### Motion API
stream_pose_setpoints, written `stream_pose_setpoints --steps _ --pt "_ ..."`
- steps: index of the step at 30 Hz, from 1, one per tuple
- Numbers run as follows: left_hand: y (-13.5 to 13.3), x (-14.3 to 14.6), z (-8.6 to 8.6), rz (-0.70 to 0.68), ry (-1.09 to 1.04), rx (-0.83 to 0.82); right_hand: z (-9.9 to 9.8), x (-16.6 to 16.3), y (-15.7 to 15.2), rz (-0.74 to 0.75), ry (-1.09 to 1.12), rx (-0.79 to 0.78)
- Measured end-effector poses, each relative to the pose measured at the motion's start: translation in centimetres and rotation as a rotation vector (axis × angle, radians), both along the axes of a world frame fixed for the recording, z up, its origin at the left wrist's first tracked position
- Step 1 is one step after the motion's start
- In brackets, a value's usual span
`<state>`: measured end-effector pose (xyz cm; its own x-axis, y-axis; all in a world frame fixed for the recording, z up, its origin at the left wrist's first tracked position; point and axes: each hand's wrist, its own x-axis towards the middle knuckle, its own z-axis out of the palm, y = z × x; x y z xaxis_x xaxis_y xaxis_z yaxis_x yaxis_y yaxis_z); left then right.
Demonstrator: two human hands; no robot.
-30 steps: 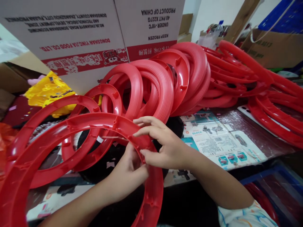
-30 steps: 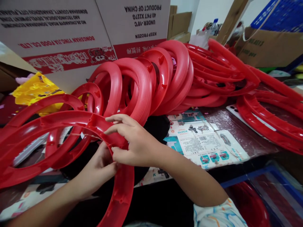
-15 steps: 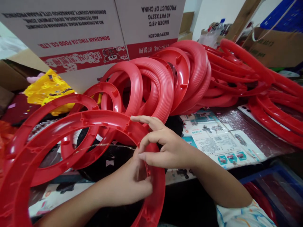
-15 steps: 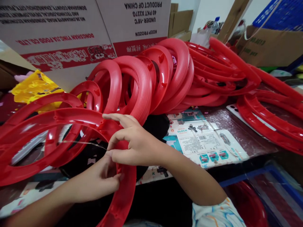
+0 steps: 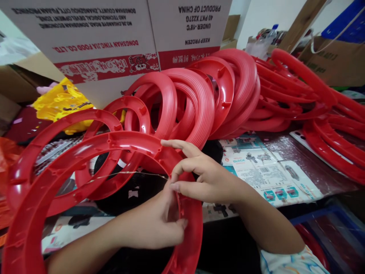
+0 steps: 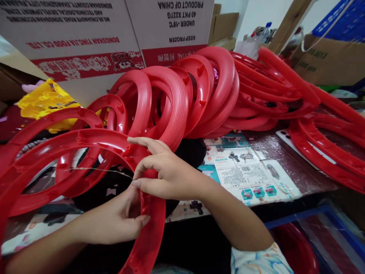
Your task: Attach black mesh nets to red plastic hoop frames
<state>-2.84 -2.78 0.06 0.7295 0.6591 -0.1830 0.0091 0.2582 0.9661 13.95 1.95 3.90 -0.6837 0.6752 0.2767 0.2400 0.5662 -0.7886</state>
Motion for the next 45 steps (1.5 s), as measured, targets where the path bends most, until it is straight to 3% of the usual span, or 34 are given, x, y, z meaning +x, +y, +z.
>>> stream_pose_setpoints --steps 9,13,17,28,34,37,40,45 --pt "0.1 -0.6 -0.9 -0.065 -0.201 -0.115 -0.2 -0.1 0.0 -0.001 0.116 -0.031" --pt "0.5 -0.5 -1.2 0.084 -0.318 -0.211 -0.2 -0.2 0.0 -0.019 0.135 -0.023" --pt "0.4 -0.2 -1.4 0.234 -0.291 -0.241 -0.3 -0.3 0.1 -0.014 0.140 -0.020" --pt "0.4 0.4 -1.5 0.383 -0.293 -0.252 -0.7 -0.5 0.3 -0.071 0.150 -0.039" --pt "0.7 0.5 -1.0 0.469 -0.168 -0.142 -1.1 -0.9 0.1 -0.090 0.179 0.008" --pt "0.7 0.6 -0.1 0.423 -0.122 -0.101 -0.9 -0.8 0.1 -0.074 0.167 0.012" --pt "0.5 0.7 0.6 0.278 -0.113 -0.093 -0.7 -0.4 0.1 -0.022 0.138 -0.005" --pt "0.3 0.4 0.6 0.105 -0.140 -0.157 -0.9 -0.3 0.3 0.004 0.222 -0.039"
